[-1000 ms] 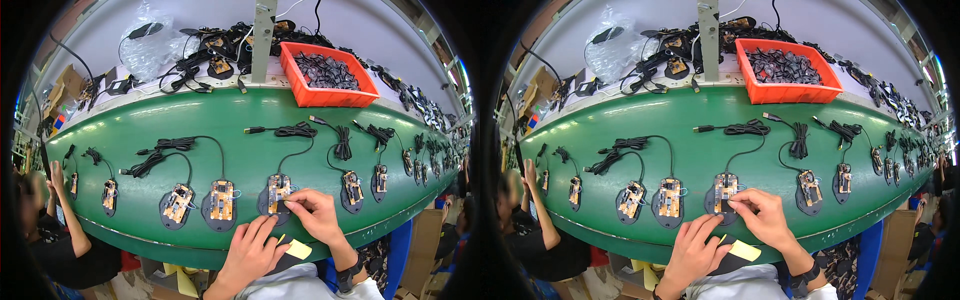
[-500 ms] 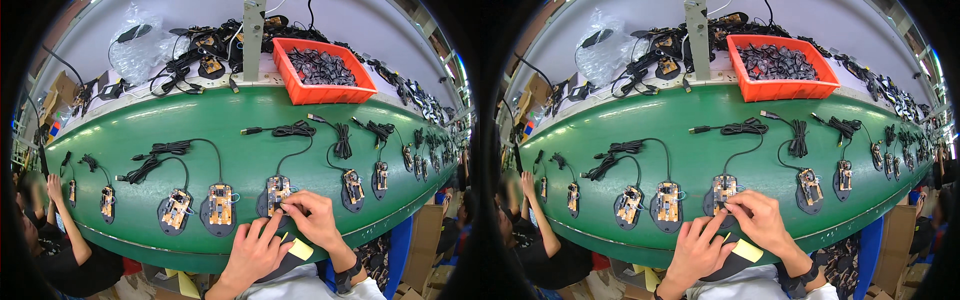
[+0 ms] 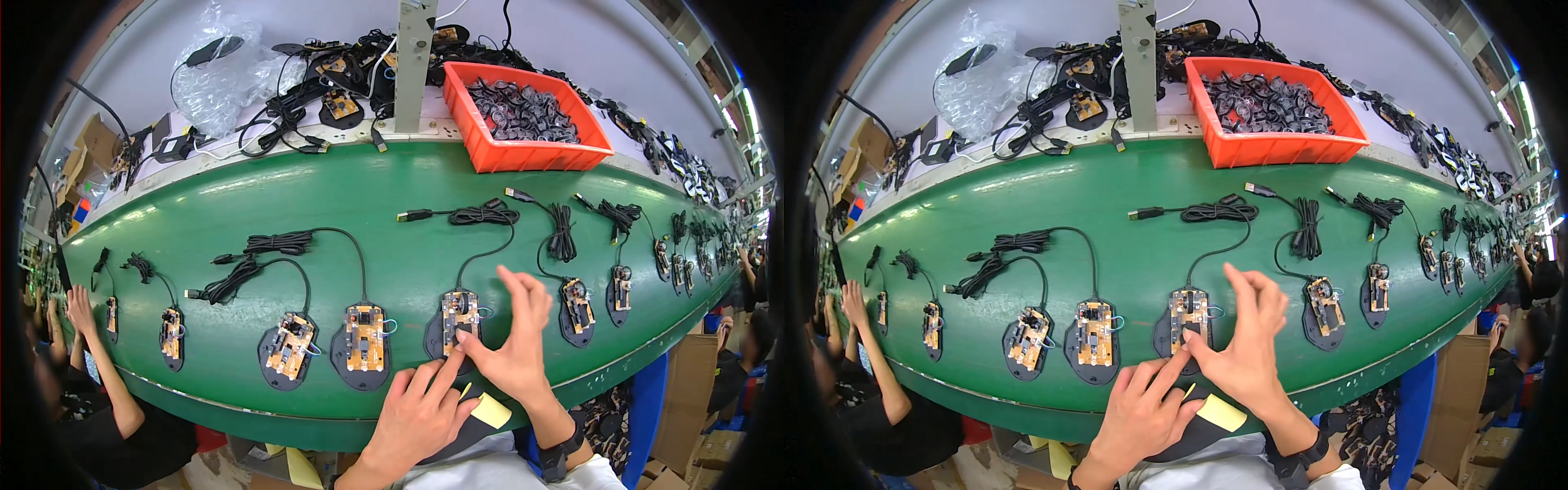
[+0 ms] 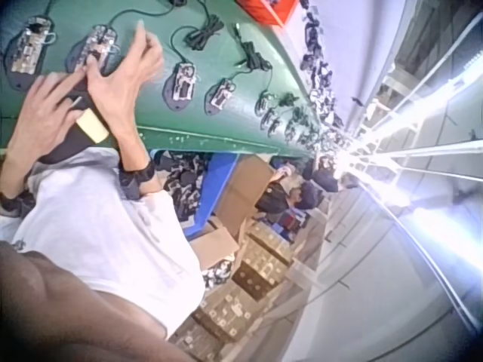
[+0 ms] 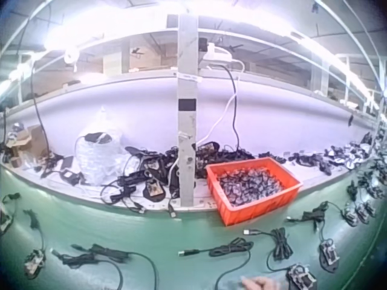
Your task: The recorder is seen assembling computer mice by sticking double-sided tape on the PCB.
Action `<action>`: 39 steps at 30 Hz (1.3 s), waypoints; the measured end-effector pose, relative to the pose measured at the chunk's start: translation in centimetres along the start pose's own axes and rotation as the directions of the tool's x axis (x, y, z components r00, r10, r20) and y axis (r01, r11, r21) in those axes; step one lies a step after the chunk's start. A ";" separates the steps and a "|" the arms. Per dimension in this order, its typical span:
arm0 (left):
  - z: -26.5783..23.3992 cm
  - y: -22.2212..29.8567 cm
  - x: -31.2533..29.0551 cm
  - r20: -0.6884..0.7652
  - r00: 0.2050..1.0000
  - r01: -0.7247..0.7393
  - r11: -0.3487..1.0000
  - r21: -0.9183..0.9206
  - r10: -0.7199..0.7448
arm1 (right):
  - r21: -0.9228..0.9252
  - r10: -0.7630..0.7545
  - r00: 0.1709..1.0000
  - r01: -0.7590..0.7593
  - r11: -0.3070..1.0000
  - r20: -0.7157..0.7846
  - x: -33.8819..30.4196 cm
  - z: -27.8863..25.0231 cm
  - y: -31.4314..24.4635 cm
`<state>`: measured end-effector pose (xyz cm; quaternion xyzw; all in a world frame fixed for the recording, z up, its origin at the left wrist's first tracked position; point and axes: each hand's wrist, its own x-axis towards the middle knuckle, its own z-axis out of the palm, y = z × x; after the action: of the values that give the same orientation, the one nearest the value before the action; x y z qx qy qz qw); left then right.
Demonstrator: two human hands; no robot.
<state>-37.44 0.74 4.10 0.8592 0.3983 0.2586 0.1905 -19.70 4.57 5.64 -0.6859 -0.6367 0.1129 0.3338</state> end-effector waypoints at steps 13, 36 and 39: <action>0.1 0.5 -0.3 -0.019 1.000 0.021 0.999 0.026 -0.021 | 0.016 0.060 0.991 -0.062 0.998 0.122 -1.1 0.3 0.9; -8.1 -8.5 -6.2 -0.290 0.829 0.533 0.832 0.152 -0.478 | -0.277 -0.494 0.839 0.542 0.794 0.227 25.7 -4.9 3.6; -8.8 -7.3 -5.2 -0.328 0.870 0.430 0.892 0.142 -0.367 | -0.454 -0.234 0.880 0.422 0.785 0.413 32.3 -2.4 8.4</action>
<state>-49.79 2.19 5.69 0.7253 0.6164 0.2941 0.0871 -6.33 34.73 11.11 -0.5982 -0.8006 -0.0137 0.0320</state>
